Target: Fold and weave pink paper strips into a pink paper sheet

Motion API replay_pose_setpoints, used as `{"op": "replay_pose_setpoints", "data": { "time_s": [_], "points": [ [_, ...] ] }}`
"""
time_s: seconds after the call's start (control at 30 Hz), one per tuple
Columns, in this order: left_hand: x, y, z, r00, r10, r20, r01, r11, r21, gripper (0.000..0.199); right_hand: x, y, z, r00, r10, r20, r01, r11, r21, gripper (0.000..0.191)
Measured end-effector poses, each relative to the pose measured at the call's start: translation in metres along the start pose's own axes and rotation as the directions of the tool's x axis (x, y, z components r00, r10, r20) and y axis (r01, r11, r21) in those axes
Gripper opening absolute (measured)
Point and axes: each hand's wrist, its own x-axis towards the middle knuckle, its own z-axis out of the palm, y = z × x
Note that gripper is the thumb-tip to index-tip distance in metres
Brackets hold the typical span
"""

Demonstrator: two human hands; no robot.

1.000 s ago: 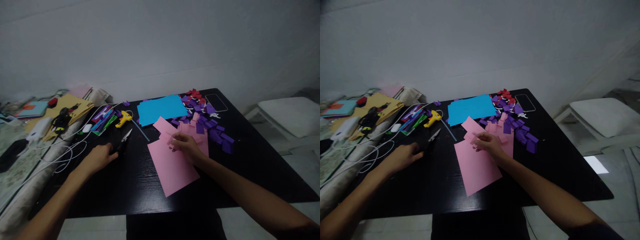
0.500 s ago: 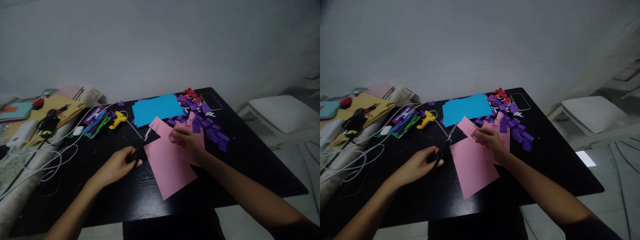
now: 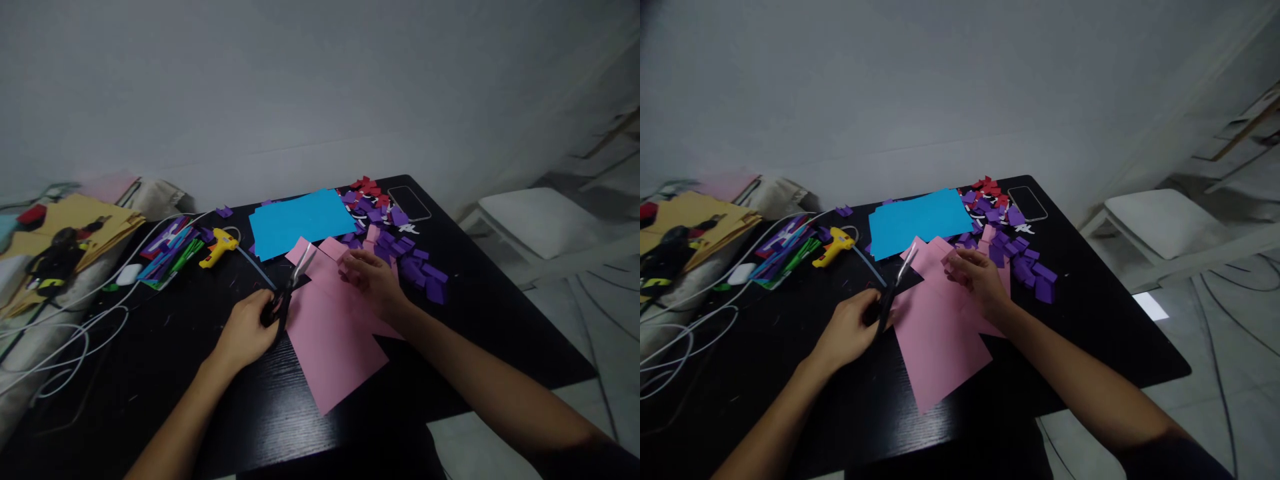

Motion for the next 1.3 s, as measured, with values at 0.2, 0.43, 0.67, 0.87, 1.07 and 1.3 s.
{"op": "replay_pose_setpoints", "data": {
  "time_s": [0.2, 0.43, 0.67, 0.87, 1.07, 1.3],
  "points": [
    [-0.006, -0.002, 0.004, 0.992, 0.023, 0.121, -0.042, 0.986, 0.159, 0.017, -0.004, 0.004, 0.002, 0.999, -0.032, -0.008, 0.032, 0.999, 0.013, 0.026],
    [-0.008, -0.001, 0.005, 0.989, 0.069, 0.131, -0.085, 0.989, 0.121, 0.014, -0.014, 0.007, 0.010, 0.994, -0.097, 0.055, 0.101, 0.993, -0.067, 0.026],
    [-0.008, 0.001, 0.009, 0.987, 0.134, 0.085, -0.142, 0.984, 0.103, 0.017, -0.014, 0.016, 0.009, 0.987, -0.128, 0.099, 0.136, 0.987, -0.086, 0.030],
    [-0.009, -0.001, 0.012, 0.987, 0.145, 0.069, -0.152, 0.982, 0.115, 0.014, -0.014, 0.018, 0.009, 0.984, -0.122, 0.133, 0.134, 0.987, -0.091, 0.026],
    [-0.009, -0.001, 0.013, 0.987, 0.141, 0.074, -0.148, 0.983, 0.108, 0.012, -0.015, 0.017, 0.009, 0.983, -0.122, 0.136, 0.133, 0.989, -0.070, 0.025],
    [-0.009, -0.005, 0.015, 0.986, 0.160, 0.051, -0.165, 0.979, 0.120, 0.014, -0.014, 0.016, 0.009, 0.983, -0.117, 0.143, 0.130, 0.988, -0.081, 0.025]
  ]
}}
